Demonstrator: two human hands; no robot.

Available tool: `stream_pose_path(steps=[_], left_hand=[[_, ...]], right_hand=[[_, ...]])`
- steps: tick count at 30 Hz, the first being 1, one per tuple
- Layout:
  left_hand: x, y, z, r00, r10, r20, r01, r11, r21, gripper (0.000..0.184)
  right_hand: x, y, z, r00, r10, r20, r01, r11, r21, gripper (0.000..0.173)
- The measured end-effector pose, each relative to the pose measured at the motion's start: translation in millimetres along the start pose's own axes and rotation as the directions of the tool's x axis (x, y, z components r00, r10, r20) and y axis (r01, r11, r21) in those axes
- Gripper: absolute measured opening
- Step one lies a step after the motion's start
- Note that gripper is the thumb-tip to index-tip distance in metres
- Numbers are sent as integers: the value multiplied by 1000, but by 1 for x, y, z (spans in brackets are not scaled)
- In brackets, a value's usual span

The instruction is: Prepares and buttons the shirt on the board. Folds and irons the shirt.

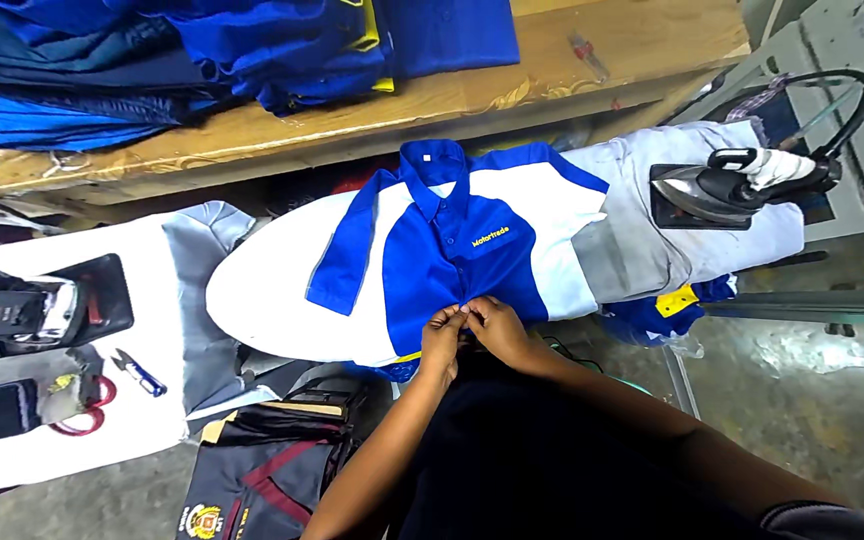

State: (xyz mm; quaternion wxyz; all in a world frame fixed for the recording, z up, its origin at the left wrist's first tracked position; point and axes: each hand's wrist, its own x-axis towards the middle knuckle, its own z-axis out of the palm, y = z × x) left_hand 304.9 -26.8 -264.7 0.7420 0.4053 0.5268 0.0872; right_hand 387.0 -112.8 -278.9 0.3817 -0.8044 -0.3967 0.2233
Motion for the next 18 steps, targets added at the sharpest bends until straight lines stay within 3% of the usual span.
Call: stream_pose_path(steps=[8,13,18], left_hand=[[1,-3,0,998,5,-55,-5,1000,3,18],[-2,5,4,994,-74,-78,72,997,-37,20],[0,0,4,989,-130,-71,128,991,-29,22]], right_hand=[[-9,4,5,997,-31,-71,37,995,88,17],[-12,11,12,994,-10,-110,36,972,231,15],[-17,23,18,987,-82,-136,113,963,243,14]])
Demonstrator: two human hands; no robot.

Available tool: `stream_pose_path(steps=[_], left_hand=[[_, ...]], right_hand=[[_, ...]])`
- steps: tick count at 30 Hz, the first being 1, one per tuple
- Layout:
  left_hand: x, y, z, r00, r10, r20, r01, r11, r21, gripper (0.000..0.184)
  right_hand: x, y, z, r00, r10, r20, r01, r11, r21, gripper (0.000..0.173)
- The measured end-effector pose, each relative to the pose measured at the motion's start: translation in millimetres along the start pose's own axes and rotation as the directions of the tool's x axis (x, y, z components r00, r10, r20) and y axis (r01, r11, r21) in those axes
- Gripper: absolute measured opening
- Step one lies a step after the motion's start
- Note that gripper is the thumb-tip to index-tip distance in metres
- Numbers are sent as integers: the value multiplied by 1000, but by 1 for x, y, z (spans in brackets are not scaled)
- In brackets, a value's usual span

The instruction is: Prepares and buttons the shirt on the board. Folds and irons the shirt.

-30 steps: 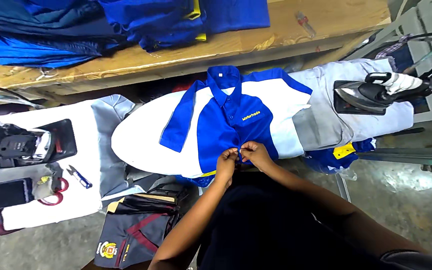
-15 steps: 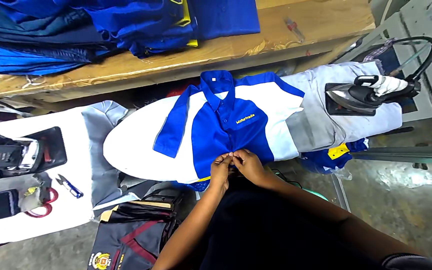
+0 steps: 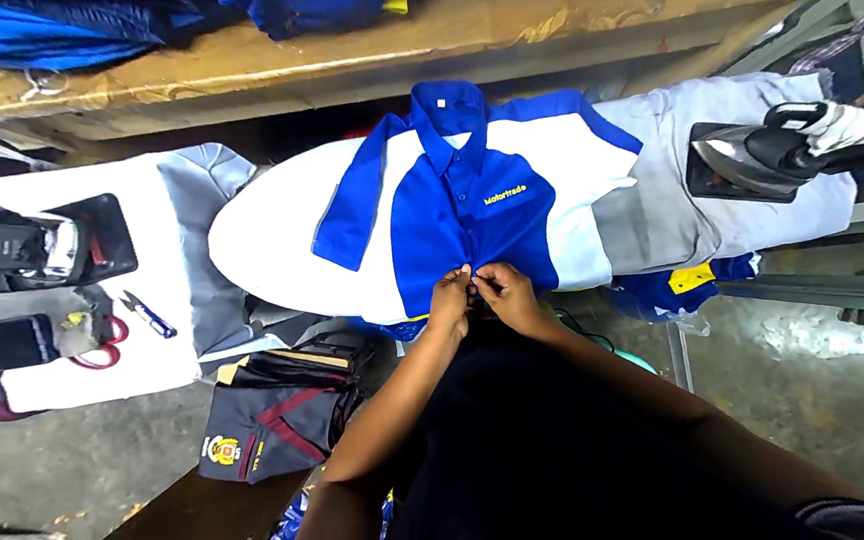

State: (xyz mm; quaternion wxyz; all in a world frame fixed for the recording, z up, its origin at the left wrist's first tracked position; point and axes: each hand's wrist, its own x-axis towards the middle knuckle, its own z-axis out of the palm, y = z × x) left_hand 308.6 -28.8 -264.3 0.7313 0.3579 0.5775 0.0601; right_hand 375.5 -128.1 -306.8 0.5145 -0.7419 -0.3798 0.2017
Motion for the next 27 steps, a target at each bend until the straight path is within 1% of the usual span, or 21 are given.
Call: stream_pose_path(steps=[3,4,5,6,8,10,12,14,15,17,19,20,22,23,24,25,26,27], left_hand=[[1,-2,0,1000,-2,6,2,1000,21,23],[1,-3,0,1000,7,14,-8,1000,28,23],[2,-4,0,1000,19,25,-20,999,40,24],[2,-5,-1,999,34,34,-36,998,57,24],[2,-7,-1,997,61,47,-65,994,91,25],[4,-9,-3,994,82,66,-90,987,131,24],[10,-12,-8,987,108,117,-129,973,190,22],[15,-15,-16,964,154,216,-212,937,277,18],[17,-16,-21,947,182,263,-266,904,335,17],[19,-17,-25,910,262,320,-396,778,488,17],[19,-16,-25,879,340,336,-477,656,585,17],[20,-17,-24,869,370,328,-495,633,596,16],[21,-20,-21,874,381,303,-486,663,569,20],[21,-20,-22,885,361,294,-466,700,542,26],[21,-20,-23,899,334,285,-437,741,511,33],[21,-19,-24,911,307,275,-407,775,484,36],[22,-20,-27,917,297,266,-392,796,461,36],[22,-20,-32,919,297,259,-387,802,455,36]], right_hand=[[-1,6,0,1000,2,-2,-2,999,51,15],[0,6,-1,999,50,9,-50,995,89,15],[2,4,-3,990,139,39,-143,980,142,15],[5,1,-7,962,256,94,-270,940,208,14],[13,-6,-14,854,469,226,-520,786,335,11],[20,-10,-18,746,590,309,-664,627,406,8],[25,-12,-19,666,669,330,-734,507,452,7],[26,-11,-19,620,712,329,-759,440,479,8],[27,-11,-20,604,726,329,-769,421,481,9],[26,-12,-22,582,740,337,-785,403,471,11],[24,-13,-22,590,733,338,-784,421,457,11],[24,-13,-22,607,721,334,-778,453,436,11],[21,-13,-20,652,691,313,-755,551,356,20],[20,-12,-20,682,662,311,-731,621,281,27],[19,-11,-21,710,623,329,-693,700,170,32],[18,-12,-23,720,582,380,-635,772,20,33],[20,-15,-27,690,553,468,-555,818,-148,31],[23,-20,-31,619,540,571,-461,838,-293,30]])
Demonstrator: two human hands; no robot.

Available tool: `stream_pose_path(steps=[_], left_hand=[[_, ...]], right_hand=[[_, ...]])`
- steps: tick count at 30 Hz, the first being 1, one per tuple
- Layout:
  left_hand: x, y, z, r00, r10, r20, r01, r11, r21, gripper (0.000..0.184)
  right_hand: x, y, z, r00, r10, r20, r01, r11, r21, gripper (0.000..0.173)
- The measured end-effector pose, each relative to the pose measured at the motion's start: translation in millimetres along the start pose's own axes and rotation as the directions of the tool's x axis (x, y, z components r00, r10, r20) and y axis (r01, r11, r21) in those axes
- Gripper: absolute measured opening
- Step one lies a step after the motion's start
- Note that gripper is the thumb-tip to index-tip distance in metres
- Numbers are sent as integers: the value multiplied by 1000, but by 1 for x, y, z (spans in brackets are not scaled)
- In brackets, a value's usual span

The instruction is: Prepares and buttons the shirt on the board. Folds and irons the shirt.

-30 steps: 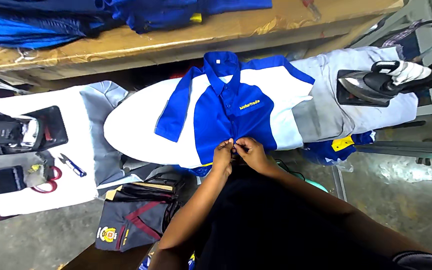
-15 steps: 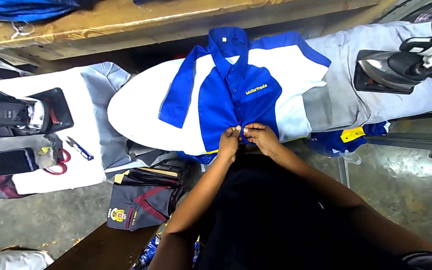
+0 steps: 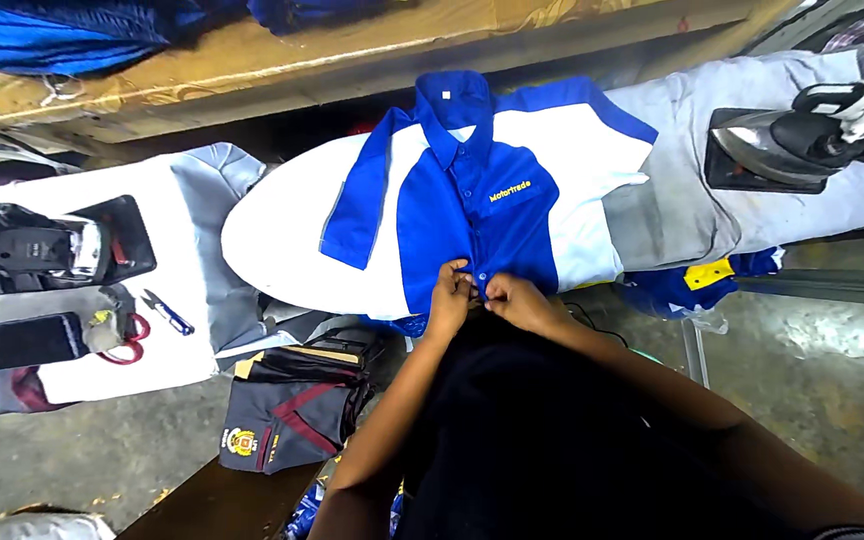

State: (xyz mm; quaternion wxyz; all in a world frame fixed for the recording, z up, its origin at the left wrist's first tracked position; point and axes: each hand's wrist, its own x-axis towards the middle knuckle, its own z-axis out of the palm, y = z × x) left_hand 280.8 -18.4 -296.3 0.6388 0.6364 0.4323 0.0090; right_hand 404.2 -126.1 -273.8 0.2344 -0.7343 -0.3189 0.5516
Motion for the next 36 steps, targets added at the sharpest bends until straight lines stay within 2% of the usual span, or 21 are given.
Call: stream_pose_path(steps=[2,3,5,7,8,10,12,13,15,19,21,23,24,28,31,33,34,36], left_hand=[[-4,-2,-12,1000,23,-15,-22,997,68,34],[-7,-2,-23,999,36,-27,-32,993,118,34],[-13,2,-54,991,68,-117,-41,975,220,36],[-13,0,-99,944,117,-308,-10,944,330,41],[-10,-6,-123,901,148,-409,17,928,373,46],[-2,-18,-161,829,151,-539,106,904,415,62],[2,-22,-173,824,14,-567,256,883,394,84],[5,-21,-171,826,-56,-562,319,867,382,88],[11,-14,-155,842,-141,-521,379,842,384,77],[31,-8,-127,886,-147,-439,311,892,328,42],[38,-4,-121,882,-125,-454,191,976,104,31],[43,9,-127,879,-134,-457,87,989,-122,27],[47,18,-133,881,-120,-457,56,987,-152,25],[83,61,-162,884,27,-466,-87,990,-109,33],[118,92,-178,846,100,-524,-187,975,-117,33],[140,96,-184,819,155,-553,-213,976,-41,33],[149,91,-187,818,174,-549,-189,982,29,37],[157,73,-189,850,156,-504,-92,985,149,47]], right_hand=[[-7,-4,-10,984,4,179,33,978,-205,31],[-11,-2,-17,984,-8,175,48,973,-227,31],[-20,13,-36,1000,-23,12,25,982,-186,31],[-27,38,-60,963,0,-270,-44,987,-156,31],[-29,52,-74,911,44,-409,-114,982,-149,36],[-30,79,-102,763,147,-630,-271,957,-106,53],[-25,101,-120,646,246,-722,-360,933,-4,74],[-21,105,-125,624,295,-724,-382,923,46,80],[-11,99,-125,630,348,-694,-391,915,103,82],[12,81,-111,705,343,-621,-321,935,152,63],[22,83,-115,728,257,-636,-176,966,189,42],[30,83,-122,723,199,-661,-15,962,274,36],[34,81,-129,713,171,-680,50,955,292,36],[60,57,-174,650,46,-759,198,954,227,42],[82,30,-208,573,42,-818,314,912,266,46],[94,21,-220,525,18,-851,362,900,243,44],[99,21,-222,527,2,-850,334,919,209,45],[99,25,-217,608,-1,-794,148,983,112,52]])
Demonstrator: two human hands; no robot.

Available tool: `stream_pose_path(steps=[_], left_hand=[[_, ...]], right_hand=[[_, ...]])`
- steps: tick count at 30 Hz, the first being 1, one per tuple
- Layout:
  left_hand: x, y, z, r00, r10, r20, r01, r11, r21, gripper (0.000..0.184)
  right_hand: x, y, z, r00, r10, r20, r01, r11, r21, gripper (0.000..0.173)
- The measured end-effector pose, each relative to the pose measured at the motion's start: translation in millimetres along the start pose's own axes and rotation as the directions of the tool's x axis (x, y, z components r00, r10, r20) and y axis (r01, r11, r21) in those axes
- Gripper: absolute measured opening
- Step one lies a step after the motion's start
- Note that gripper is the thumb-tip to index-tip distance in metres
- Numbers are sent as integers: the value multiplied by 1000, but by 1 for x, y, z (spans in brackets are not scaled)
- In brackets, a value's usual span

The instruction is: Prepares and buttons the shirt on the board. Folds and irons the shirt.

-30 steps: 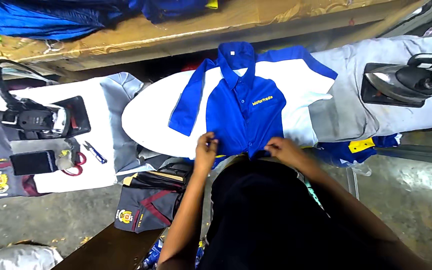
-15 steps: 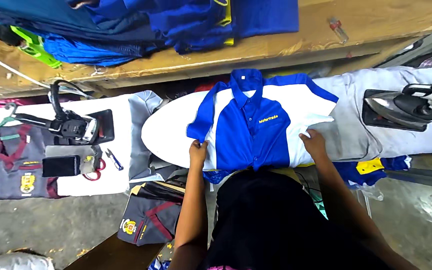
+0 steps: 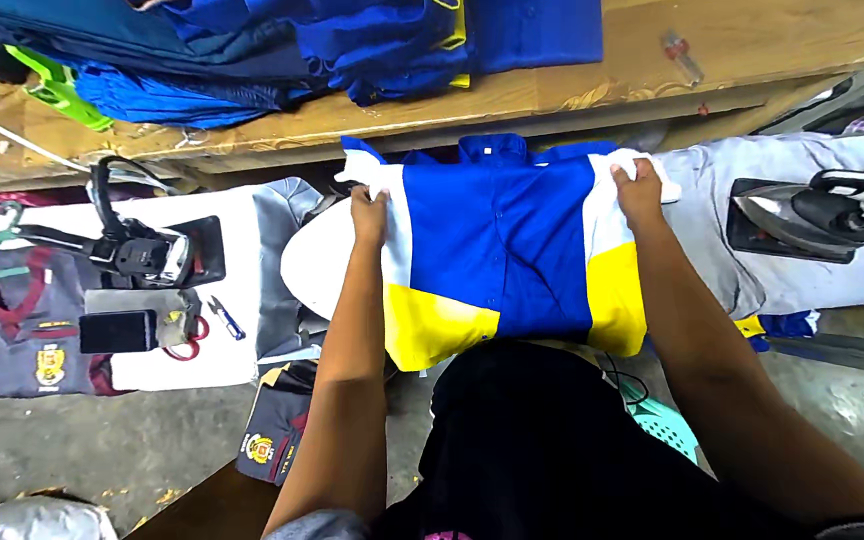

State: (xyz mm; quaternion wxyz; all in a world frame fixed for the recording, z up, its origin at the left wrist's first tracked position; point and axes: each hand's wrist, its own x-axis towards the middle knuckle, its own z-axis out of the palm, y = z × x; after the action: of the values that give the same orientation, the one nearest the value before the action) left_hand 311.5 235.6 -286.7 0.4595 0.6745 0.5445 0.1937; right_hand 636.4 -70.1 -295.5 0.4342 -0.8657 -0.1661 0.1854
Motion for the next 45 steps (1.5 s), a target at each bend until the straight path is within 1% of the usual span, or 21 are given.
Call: stream_pose_path(steps=[3,5,7,9,11,13,15,17,18,20,22,25,28,31,33,35,37,39,41,43,45], left_hand=[[-19,-30,-3,999,-16,30,13,993,115,60],[-47,-44,-12,997,75,-8,-71,967,243,62],[-85,-49,-18,980,200,0,-186,913,364,54],[-131,-46,-8,964,236,126,-267,880,392,41],[-170,-42,17,920,252,301,-346,882,320,30],[-192,-50,41,847,328,418,-450,861,236,23],[-197,-58,55,821,399,408,-506,840,197,19],[-187,-59,48,879,366,307,-445,859,251,24],[-179,-56,35,923,288,256,-359,885,295,31],[-163,-56,2,987,105,124,-142,925,351,49],[-145,-66,-23,999,-39,17,32,953,302,64],[-119,-76,-32,986,-163,-29,166,973,162,73],[-91,-59,-21,975,-220,-36,220,975,9,75],[-60,-37,-6,965,-263,18,263,960,-97,75],[-42,-31,-4,949,-298,98,309,942,-129,62],[-27,-33,-17,949,-299,98,312,932,-184,46],[-16,-36,-47,958,-287,17,282,927,-248,45],[-5,-47,-81,947,-303,-110,255,913,-320,48],[7,-59,-108,908,-352,-228,253,893,-372,49],[13,-65,-120,868,-398,-297,265,877,-401,50],[15,-60,-115,855,-427,-295,310,876,-368,56]], right_hand=[[-24,16,1,988,93,120,-54,955,-293,58],[-43,30,-1,987,105,123,-52,926,-373,59],[-61,37,-2,991,91,101,-39,903,-429,61],[-85,34,-2,999,28,30,-10,879,-477,67],[-114,20,3,993,-118,8,107,867,-486,65],[-148,8,15,961,-218,168,272,855,-441,49],[-173,8,31,908,-235,346,361,860,-362,34],[-180,17,31,916,-189,353,313,889,-335,36],[-175,22,20,941,-106,321,225,906,-360,44],[-153,43,-6,985,34,168,30,932,-360,61],[-128,60,-22,990,139,17,-130,957,-260,72],[-103,58,-24,948,317,-20,-317,942,-106,82],[-81,43,-5,935,352,27,-353,934,57,82],[-65,21,27,951,300,76,-310,927,211,79],[-62,0,48,956,261,137,-284,939,196,77],[-62,-21,69,948,204,245,-244,959,143,75],[-62,-39,86,929,159,335,-233,953,194,72],[-60,-54,101,909,186,374,-311,899,308,56],[-57,-67,112,882,210,422,-398,812,428,45],[-51,-76,116,863,223,454,-445,760,474,46],[-39,-76,115,864,257,434,-460,753,470,48]])
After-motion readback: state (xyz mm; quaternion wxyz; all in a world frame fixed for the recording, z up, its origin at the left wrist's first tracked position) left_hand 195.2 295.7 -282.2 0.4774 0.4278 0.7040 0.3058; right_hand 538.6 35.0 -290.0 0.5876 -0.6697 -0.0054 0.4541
